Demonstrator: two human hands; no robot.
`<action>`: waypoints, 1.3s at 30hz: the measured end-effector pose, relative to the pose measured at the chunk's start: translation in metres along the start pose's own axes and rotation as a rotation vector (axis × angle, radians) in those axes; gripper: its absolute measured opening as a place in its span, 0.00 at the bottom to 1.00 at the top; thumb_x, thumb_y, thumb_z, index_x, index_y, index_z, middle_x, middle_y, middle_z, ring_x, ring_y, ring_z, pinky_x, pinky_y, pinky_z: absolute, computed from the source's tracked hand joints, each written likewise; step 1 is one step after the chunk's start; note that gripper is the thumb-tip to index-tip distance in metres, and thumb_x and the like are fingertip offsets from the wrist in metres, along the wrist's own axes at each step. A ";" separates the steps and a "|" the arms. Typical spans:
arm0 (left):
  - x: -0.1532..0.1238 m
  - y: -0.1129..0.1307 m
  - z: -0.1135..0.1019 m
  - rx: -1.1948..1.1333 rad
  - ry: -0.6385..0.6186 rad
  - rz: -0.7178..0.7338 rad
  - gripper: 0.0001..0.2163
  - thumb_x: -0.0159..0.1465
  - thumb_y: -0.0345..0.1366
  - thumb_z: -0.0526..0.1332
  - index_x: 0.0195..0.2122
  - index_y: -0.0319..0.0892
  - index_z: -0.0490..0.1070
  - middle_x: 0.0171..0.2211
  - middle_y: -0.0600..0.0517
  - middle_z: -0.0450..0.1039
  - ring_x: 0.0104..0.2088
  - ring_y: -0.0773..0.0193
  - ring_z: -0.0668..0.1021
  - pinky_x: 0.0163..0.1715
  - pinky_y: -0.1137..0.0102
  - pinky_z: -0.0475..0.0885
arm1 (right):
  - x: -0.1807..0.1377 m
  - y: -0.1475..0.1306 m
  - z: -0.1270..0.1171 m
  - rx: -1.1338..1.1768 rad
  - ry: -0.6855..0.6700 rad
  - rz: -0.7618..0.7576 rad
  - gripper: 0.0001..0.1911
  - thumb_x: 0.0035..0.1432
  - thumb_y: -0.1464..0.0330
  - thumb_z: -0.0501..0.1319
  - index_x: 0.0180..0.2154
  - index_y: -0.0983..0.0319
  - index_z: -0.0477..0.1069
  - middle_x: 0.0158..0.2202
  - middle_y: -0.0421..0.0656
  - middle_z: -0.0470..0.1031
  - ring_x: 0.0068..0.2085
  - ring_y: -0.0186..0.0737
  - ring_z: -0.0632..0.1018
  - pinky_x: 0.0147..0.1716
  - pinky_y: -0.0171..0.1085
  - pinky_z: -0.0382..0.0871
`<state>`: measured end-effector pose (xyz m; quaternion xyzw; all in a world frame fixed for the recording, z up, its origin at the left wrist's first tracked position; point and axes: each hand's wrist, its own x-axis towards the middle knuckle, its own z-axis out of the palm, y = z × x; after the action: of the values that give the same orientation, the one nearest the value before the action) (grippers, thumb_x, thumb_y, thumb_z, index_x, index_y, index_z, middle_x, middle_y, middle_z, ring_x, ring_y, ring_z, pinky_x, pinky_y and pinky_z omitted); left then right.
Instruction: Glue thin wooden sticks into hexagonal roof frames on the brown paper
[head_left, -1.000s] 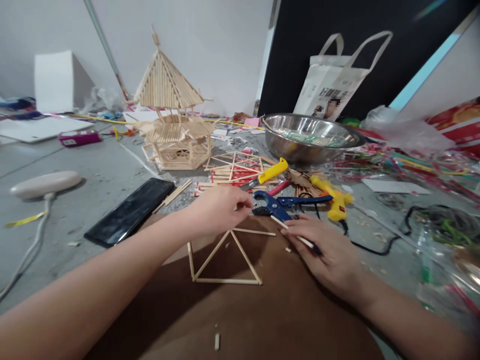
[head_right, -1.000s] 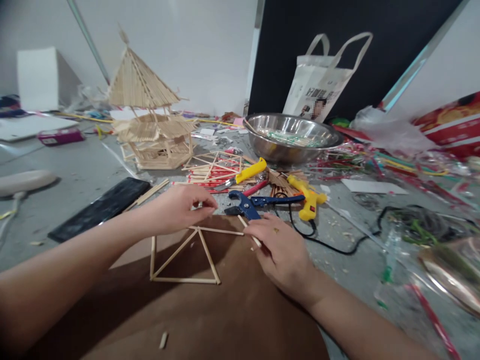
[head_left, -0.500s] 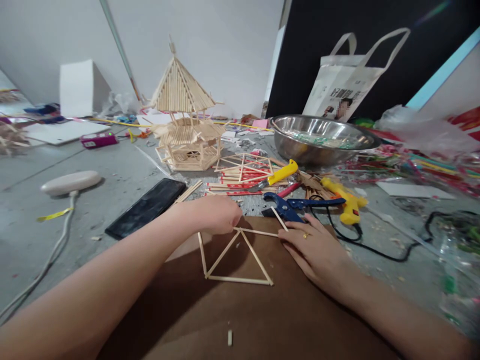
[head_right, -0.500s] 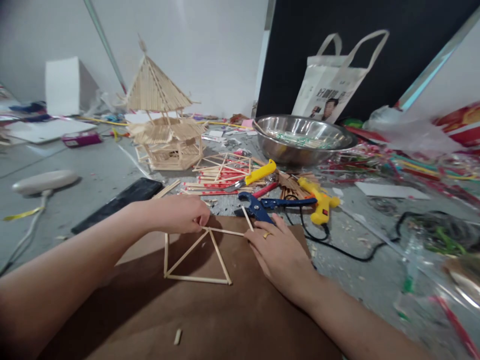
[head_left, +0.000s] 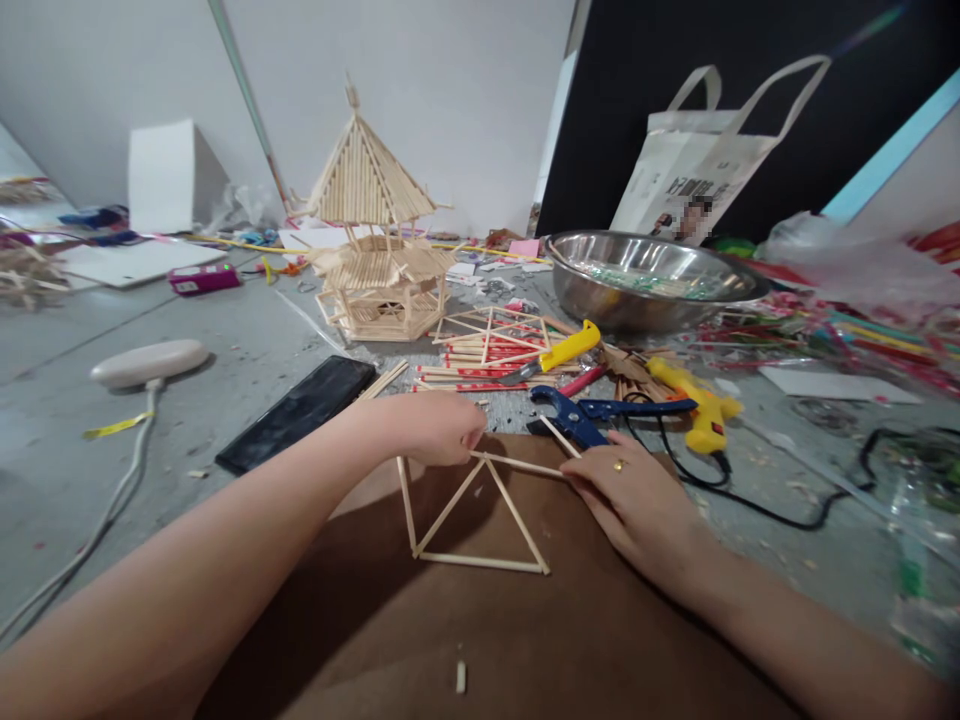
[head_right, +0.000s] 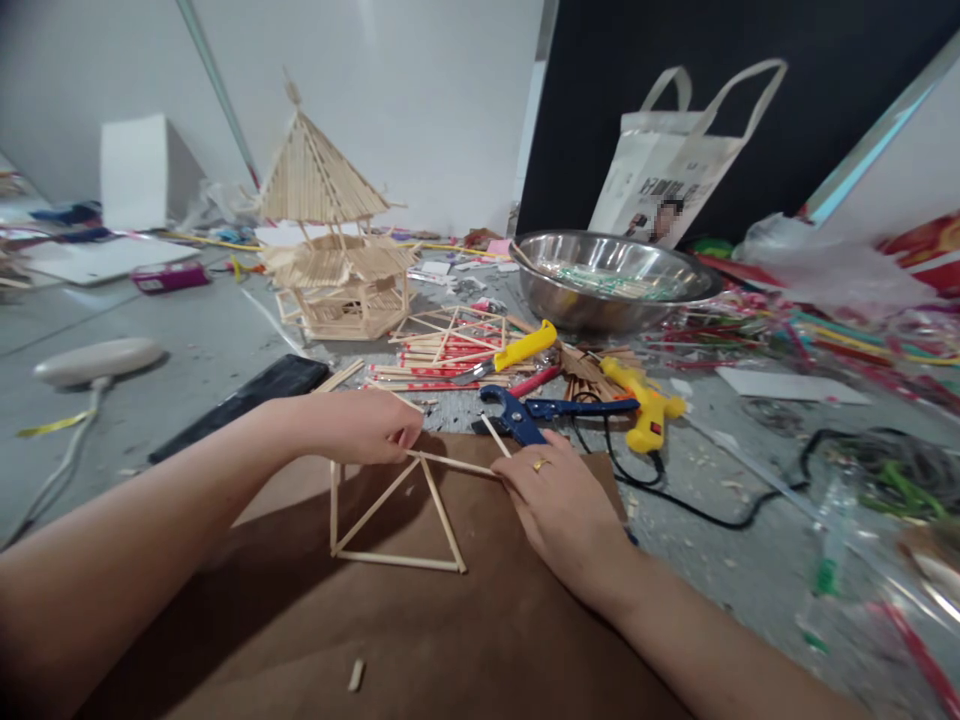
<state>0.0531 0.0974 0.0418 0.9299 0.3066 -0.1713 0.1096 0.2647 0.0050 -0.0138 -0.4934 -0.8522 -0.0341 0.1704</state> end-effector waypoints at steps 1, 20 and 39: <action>-0.001 -0.001 -0.001 -0.008 0.008 0.004 0.08 0.52 0.34 0.51 0.29 0.40 0.67 0.27 0.51 0.69 0.24 0.68 0.67 0.19 0.75 0.57 | 0.000 0.000 -0.001 0.006 0.008 0.000 0.10 0.52 0.75 0.49 0.32 0.60 0.66 0.30 0.41 0.72 0.34 0.36 0.72 0.47 0.47 0.55; -0.020 0.002 -0.018 -0.106 0.070 0.058 0.08 0.53 0.37 0.51 0.29 0.41 0.66 0.27 0.53 0.68 0.25 0.70 0.67 0.21 0.77 0.58 | -0.006 -0.004 -0.012 0.252 0.136 0.219 0.06 0.52 0.69 0.53 0.35 0.59 0.62 0.31 0.40 0.71 0.31 0.34 0.73 0.29 0.32 0.67; -0.028 0.036 -0.023 -0.045 0.143 0.087 0.10 0.57 0.39 0.48 0.26 0.41 0.66 0.24 0.53 0.67 0.23 0.68 0.68 0.21 0.74 0.58 | -0.015 -0.012 -0.018 0.932 0.152 0.432 0.05 0.51 0.68 0.53 0.34 0.59 0.63 0.29 0.40 0.69 0.29 0.35 0.74 0.27 0.33 0.70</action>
<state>0.0596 0.0617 0.0770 0.9495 0.2765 -0.0925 0.1154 0.2664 -0.0177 -0.0009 -0.5262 -0.6408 0.3492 0.4365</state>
